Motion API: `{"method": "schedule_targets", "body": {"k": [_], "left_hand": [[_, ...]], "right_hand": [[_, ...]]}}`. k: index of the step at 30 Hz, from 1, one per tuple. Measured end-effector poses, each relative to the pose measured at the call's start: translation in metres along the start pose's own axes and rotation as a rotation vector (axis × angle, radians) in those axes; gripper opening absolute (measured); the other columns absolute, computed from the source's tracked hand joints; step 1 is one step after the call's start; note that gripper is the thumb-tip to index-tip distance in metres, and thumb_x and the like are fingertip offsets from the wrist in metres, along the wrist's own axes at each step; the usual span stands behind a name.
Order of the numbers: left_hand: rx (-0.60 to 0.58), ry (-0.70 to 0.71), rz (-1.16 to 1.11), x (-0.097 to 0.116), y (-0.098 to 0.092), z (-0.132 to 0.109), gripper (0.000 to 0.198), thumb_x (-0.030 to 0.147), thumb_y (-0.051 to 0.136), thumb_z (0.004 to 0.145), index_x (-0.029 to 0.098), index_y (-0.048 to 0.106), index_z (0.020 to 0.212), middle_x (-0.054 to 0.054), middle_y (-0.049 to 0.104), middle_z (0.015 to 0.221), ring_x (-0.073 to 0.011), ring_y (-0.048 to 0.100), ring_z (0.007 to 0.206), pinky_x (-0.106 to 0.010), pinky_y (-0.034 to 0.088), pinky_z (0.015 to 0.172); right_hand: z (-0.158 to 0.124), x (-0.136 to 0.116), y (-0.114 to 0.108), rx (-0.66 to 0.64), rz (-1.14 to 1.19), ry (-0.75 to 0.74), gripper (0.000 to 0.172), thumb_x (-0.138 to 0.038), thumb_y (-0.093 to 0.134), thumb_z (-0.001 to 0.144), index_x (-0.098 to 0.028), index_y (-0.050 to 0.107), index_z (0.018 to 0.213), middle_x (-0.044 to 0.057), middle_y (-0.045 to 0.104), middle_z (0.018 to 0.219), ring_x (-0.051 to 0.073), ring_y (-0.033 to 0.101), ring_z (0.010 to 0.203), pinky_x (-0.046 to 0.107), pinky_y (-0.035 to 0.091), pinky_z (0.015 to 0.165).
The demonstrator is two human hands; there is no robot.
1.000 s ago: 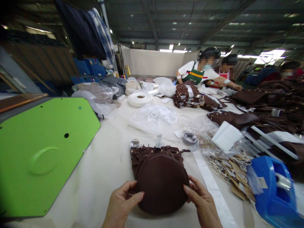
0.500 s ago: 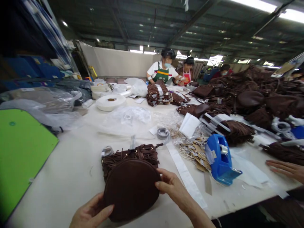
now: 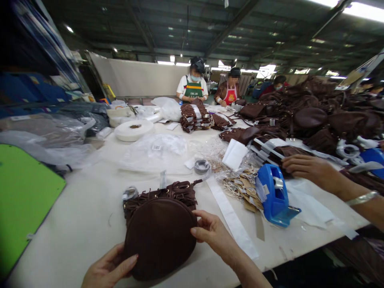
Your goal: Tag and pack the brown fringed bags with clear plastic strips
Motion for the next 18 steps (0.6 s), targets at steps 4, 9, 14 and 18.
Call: {"method": "schedule_targets", "body": {"k": [4,9,14,18], "left_hand": [[-0.046,0.012,-0.074,0.005,0.01,-0.004,0.051,0.043,0.082,0.043,0.019,0.069,0.086,-0.001,0.072,0.077,-0.0208,0.064,0.076,-0.025,0.051,0.066],[-0.106,0.02,-0.044,0.011,0.014,0.001,0.039,0.033,0.073,0.055,0.018,0.068,0.09,0.0,0.071,0.079,-0.0172,0.061,0.072,-0.022,0.047,0.059],[-0.131,-0.049,-0.126,0.005,0.01,0.017,0.034,0.021,0.069,0.052,0.017,0.068,0.085,0.001,0.069,0.075,-0.0149,0.058,0.067,-0.022,0.044,0.059],[-0.191,-0.085,-0.214,0.005,0.011,0.022,0.038,0.017,0.067,0.052,0.018,0.067,0.09,0.001,0.067,0.08,-0.014,0.057,0.069,-0.022,0.045,0.06]], "right_hand": [[0.001,-0.004,0.007,0.028,-0.038,-0.016,0.042,-0.045,0.066,0.069,-0.017,0.063,0.101,-0.003,0.05,0.063,0.01,0.042,0.059,0.023,0.032,0.053],[0.002,0.0,0.013,0.069,-0.022,0.006,0.035,-0.041,0.062,0.07,-0.019,0.062,0.097,-0.003,0.055,0.066,0.01,0.044,0.057,0.021,0.032,0.051],[0.013,0.027,0.007,0.194,0.12,0.027,0.034,-0.027,0.058,0.067,-0.018,0.062,0.098,-0.006,0.047,0.056,0.008,0.038,0.047,0.02,0.029,0.043],[0.018,0.042,0.012,0.145,0.261,0.032,0.038,-0.026,0.06,0.067,-0.019,0.061,0.105,-0.006,0.05,0.058,0.008,0.04,0.048,0.021,0.03,0.045]]}}
Point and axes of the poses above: each hand's wrist, its own z-axis towards the middle knuckle, its own y-axis out of the palm, x = y × z, the point moved 10 cm from there along z, towards the middle knuckle
